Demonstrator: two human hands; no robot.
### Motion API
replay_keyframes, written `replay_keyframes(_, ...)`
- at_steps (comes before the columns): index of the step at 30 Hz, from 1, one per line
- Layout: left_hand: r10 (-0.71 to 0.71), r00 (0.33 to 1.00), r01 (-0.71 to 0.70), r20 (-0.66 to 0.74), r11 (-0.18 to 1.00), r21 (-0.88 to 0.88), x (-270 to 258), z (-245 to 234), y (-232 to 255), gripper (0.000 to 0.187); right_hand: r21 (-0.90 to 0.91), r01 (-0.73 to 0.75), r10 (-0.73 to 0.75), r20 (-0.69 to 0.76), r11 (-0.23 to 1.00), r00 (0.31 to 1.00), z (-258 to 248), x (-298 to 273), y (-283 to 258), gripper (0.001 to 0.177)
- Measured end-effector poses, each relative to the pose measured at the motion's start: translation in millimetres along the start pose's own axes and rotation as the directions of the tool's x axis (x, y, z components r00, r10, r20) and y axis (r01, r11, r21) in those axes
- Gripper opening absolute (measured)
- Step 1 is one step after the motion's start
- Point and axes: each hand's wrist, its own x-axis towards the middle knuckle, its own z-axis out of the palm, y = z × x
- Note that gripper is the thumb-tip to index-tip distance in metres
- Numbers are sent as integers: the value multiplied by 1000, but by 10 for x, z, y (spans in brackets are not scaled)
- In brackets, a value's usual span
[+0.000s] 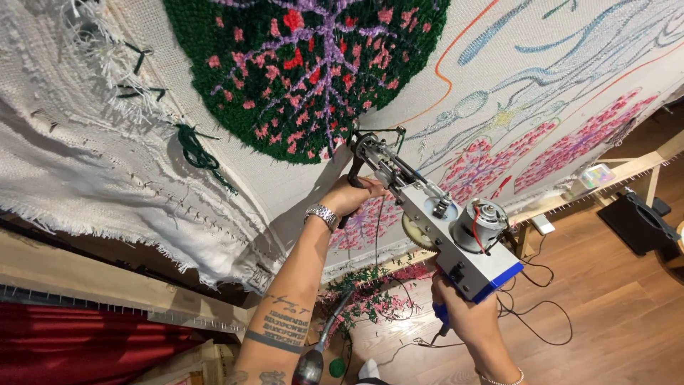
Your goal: Applying yarn to a vertical rug canvas using a tufting gun to create a decorative rug.
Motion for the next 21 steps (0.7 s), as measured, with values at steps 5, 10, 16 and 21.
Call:
replay_keyframes(5,-94,995,95,-18,995,27,-159,-56,334,48,-13,11,-10,39,1000,999,25,3,-130,20)
replay_keyframes(10,-242,970,242,15,970,-38,-443,-170,869,47,47,22,-25,70,999,997,15,50,-120,19)
replay_keyframes(16,-208,975,220,75,952,-212,-253,-180,631,46,20,26,-28,83,999,996,5,52,-132,19)
replay_keyframes(21,-191,979,198,70,975,-99,-412,-221,921,45,-55,6,-4,21,998,1000,64,18,-256,19)
